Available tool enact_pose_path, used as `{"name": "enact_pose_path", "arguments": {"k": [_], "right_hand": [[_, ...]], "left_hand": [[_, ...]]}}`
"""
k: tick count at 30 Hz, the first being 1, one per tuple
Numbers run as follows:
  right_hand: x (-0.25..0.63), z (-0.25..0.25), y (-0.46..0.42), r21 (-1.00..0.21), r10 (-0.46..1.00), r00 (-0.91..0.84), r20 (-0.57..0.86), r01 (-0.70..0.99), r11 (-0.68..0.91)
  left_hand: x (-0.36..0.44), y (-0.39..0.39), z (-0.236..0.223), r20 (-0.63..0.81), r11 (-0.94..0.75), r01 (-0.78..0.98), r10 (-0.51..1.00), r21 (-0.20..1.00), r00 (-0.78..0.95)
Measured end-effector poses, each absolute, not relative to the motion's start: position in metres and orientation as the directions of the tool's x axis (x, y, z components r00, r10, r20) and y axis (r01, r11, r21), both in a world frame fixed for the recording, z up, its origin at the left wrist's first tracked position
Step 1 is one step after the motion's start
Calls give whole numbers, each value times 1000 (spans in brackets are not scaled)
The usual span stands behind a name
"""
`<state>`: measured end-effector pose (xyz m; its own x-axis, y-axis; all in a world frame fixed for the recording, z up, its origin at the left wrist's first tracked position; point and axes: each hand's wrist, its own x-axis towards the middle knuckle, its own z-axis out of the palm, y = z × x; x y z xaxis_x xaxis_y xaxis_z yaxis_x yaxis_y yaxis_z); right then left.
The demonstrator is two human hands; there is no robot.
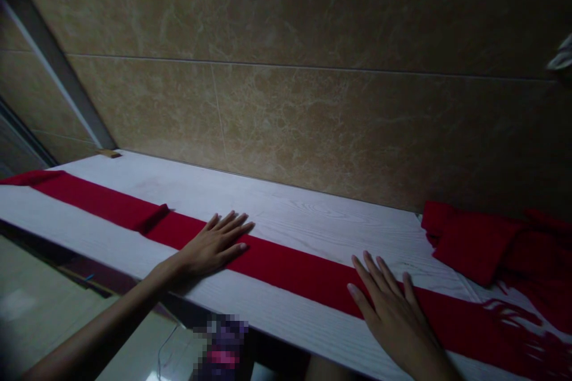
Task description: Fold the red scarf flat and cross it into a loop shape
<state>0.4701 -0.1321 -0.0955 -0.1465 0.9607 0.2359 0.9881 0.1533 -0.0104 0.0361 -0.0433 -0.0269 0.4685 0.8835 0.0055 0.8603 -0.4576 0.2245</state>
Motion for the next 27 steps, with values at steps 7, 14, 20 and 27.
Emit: {"name": "enact_pose_path", "arguments": {"k": [7, 14, 20, 27], "right_hand": [[548, -107, -158, 107, 903, -273, 331, 962, 251], [506, -86, -154, -8, 929, -102, 356, 994, 112], [456, -75, -136, -48, 966, -77, 245, 995, 91], [550, -108, -158, 92, 944, -154, 293, 987, 133]], "left_hand": [[35, -42, -29, 8, -464, 854, 879, 235, 476], [34, -42, -29, -1, -464, 855, 879, 232, 477], [34, -41, -27, 2, -477, 851, 873, 218, 488], [36, -42, -25, -12, -462, 862, 880, 209, 474]]}}
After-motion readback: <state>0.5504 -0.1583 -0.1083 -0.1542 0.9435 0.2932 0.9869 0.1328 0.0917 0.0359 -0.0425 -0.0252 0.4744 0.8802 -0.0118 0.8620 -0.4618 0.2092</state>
